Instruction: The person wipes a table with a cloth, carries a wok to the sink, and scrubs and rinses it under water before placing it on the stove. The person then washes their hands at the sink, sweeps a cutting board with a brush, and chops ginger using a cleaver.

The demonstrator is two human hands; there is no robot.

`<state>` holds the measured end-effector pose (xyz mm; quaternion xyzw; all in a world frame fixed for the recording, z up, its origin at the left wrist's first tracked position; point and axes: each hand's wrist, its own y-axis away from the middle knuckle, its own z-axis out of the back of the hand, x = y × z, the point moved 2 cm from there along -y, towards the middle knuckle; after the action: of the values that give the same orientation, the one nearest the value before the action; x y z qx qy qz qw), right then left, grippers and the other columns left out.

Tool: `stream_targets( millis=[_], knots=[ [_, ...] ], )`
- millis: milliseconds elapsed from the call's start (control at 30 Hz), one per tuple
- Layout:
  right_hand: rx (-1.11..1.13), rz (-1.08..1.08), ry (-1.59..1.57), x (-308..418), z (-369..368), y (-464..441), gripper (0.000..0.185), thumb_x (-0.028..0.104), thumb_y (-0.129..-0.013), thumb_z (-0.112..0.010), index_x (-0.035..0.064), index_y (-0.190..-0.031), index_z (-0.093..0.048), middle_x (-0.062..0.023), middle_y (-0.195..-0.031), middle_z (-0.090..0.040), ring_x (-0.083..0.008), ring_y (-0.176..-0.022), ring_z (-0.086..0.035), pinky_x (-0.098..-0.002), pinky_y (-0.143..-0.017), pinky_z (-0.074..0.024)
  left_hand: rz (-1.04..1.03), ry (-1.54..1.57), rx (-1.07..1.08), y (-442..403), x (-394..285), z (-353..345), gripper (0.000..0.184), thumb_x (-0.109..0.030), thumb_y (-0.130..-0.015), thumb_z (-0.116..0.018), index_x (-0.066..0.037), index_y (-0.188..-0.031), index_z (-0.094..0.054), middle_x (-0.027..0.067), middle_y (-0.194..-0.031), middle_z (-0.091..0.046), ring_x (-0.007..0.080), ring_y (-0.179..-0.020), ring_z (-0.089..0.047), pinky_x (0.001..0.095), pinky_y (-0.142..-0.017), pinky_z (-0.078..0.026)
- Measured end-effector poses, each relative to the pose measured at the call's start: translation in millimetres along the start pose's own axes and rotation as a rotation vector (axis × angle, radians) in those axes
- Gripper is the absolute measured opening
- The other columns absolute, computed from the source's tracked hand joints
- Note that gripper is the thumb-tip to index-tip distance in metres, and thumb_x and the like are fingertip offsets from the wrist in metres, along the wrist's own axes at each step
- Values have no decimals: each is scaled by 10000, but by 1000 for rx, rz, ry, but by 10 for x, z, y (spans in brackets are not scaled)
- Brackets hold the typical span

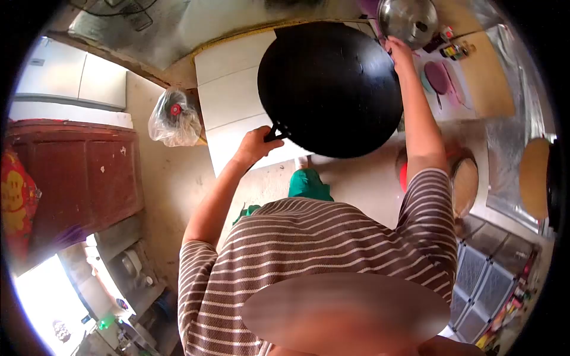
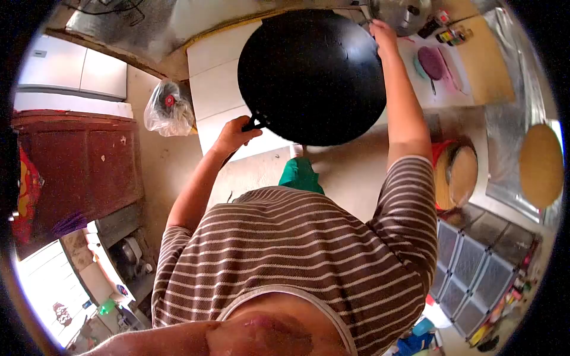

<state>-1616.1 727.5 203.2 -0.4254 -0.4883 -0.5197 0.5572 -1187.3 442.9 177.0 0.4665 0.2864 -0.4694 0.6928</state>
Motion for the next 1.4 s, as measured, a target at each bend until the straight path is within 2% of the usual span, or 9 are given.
stream_targets(
  millis=[167,367,533,633,800,867,1000,1133,1400],
  knots=[
    [146,123,-28,-628,-452,-2208,430,184,-785,-703,33,-1172,-595,-25,-839,-618,-150,-792,-558,-281,-708,-442,-29,9,-180,-841,-283,-182,354,-320,-780,-709,-5,-831,-557,119,-628,-586,211,-541,-576,338,-533,-443],
    [199,171,-43,-520,-1167,-2581,451,245,-782,-720,86,-1187,-600,-78,-1065,-621,-212,-976,-555,-322,-857,-435,71,48,-306,-1312,-464,-424,359,-325,-765,-717,-4,-841,-575,138,-641,-602,281,-615,-605,358,-587,-465],
    [184,265,309,140,-1589,-1900,210,176,-809,-614,64,-980,-662,-77,-880,-659,-190,-794,-596,-324,-734,-471,116,263,-312,-1362,-587,-583,353,-304,-784,-722,-3,-868,-558,98,-624,-584,210,-566,-571,331,-536,-457],
    [258,239,174,-486,-1750,-2367,458,293,-775,-725,110,-1179,-612,-64,-1031,-618,-171,-919,-544,-300,-808,-427,104,523,-277,-1485,-471,-884,439,-310,-780,-736,11,-993,-526,106,-738,-592,160,-584,-542,306,-533,-468],
    [493,116,-16,356,-2222,-1038,379,171,-892,-608,126,-1265,-556,-114,-1311,-519,-239,-1249,-454,-382,-1014,-383,128,272,-293,-1570,-662,-1078,583,-476,-851,-604,39,-1101,-495,250,-1000,-603,348,-902,-592,429,-794,-468],
    [697,90,-56,698,-2261,-417,348,186,-920,-576,50,-1240,-559,-79,-1253,-567,-175,-1149,-541,-303,-929,-442,82,327,-125,-1536,-709,-1005,633,-550,-884,-491,24,-1148,-532,253,-1093,-595,370,-1062,-555,407,-902,-427],
    [1012,147,13,1198,-2328,1031,241,164,-939,-524,38,-1130,-599,-34,-1040,-641,-133,-961,-613,-238,-785,-451,-88,389,-252,-1146,-422,-801,358,-290,-783,-677,-33,-1024,-615,158,-954,-633,250,-925,-599,363,-784,-485],
    [1181,213,108,1165,-2407,2325,188,130,-928,-502,28,-1037,-616,-20,-840,-616,-87,-761,-543,-231,-714,-425,-121,302,-519,-324,241,-439,482,75,-640,-456,-136,-1025,-655,89,-950,-582,215,-787,-577,326,-737,-513],
    [1279,-290,22,-264,-3037,4461,120,118,-922,-544,31,-965,-614,24,-657,-516,-64,-561,-479,-190,-509,-376,43,1338,-822,2397,1710,-260,159,-58,-821,-631,-42,-978,-615,68,-824,-649,144,-692,-631,279,-648,-520]
  ],
)
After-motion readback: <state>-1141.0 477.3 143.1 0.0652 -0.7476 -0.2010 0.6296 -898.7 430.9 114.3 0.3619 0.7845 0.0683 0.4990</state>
